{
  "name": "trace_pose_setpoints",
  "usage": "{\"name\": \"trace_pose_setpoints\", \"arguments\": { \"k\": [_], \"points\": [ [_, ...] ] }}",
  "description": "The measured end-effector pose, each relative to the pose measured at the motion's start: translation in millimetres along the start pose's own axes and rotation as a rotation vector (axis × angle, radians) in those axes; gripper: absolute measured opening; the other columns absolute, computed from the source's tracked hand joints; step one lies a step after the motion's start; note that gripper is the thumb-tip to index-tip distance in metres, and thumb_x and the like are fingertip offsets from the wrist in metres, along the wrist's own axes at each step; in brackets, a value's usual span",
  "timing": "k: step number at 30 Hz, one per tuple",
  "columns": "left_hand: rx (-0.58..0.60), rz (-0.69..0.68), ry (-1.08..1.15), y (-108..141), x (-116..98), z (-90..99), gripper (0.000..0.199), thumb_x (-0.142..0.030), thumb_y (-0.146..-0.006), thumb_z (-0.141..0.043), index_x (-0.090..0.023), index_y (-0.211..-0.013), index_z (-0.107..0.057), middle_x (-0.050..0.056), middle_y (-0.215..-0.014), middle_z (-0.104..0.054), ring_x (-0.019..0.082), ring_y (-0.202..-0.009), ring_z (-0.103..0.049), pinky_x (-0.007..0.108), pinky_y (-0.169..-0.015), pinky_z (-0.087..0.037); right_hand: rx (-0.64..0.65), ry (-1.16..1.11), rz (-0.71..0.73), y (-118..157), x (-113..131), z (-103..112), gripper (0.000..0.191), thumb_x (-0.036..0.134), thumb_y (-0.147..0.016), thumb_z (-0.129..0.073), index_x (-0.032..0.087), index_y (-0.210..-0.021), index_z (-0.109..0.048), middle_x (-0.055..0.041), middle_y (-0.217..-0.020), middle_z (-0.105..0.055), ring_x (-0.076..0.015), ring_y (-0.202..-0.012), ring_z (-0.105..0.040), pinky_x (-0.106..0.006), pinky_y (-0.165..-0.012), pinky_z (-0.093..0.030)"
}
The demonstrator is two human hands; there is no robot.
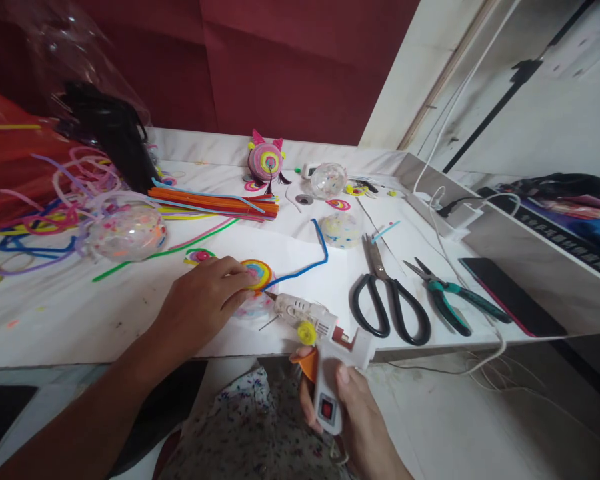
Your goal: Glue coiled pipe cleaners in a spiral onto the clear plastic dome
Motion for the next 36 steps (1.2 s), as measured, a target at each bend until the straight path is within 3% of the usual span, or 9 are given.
{"name": "trace_pose_setpoints", "arguments": {
  "k": [9,20,28,36],
  "points": [
    [-0.05,-0.041,-0.059,2,1,-1.6,0.032,-0.026,-0.11,-0.047,-0.027,-0.111,-0.079,0.003,-0.106,-0.078,0.021,-0.095,-0.073,0.033,-0.077,-0.057,0.063,-0.011,-0.009,-5,0,-3,0.074,0.085,-0.092,-0.059,0.015,-0.107,-0.077,-0.0005,-0.062,-0.061,-0.0107,-0.049,-0.041,-0.026,-0.052,-0.031],
    [-0.002,-0.003,-0.042,2,2,-2.2,0.034,-0.028,-0.109,-0.046,-0.029,-0.111,-0.08,0.003,-0.11,-0.078,0.022,-0.097,-0.073,0.033,-0.08,-0.058,0.076,-0.027,-0.011,-9,-5,-2,0.072,0.083,-0.094,-0.058,0.014,-0.104,-0.075,0.0001,-0.06,-0.059,-0.0099,-0.046,-0.038,-0.026,-0.048,-0.026],
    [-0.014,-0.015,-0.023,4,4,-3.2,0.032,-0.028,-0.109,-0.048,-0.029,-0.113,-0.079,0.003,-0.111,-0.078,0.023,-0.098,-0.073,0.034,-0.081,-0.059,0.027,0.003,-0.029,-7,-9,1,0.07,0.084,-0.094,-0.055,0.017,-0.093,-0.072,-0.0002,-0.06,-0.058,-0.0118,-0.05,-0.041,-0.027,-0.051,-0.033],
    [-0.03,-0.052,-0.037,3,3,-1.4,0.032,-0.027,-0.11,-0.047,-0.027,-0.113,-0.079,0.004,-0.11,-0.079,0.022,-0.097,-0.074,0.032,-0.078,-0.06,0.023,0.038,-0.033,-5,-5,2,0.07,0.084,-0.094,-0.056,0.017,-0.093,-0.073,0.0004,-0.06,-0.058,-0.0123,-0.051,-0.041,-0.028,-0.054,-0.035]
  ]
}}
Point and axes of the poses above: each hand's wrist, its own y-axis away from the middle knuckle, its own z-axis out of the back of the hand, x = y × z, the point moved 4 cm from there along -y, towards the middle knuckle
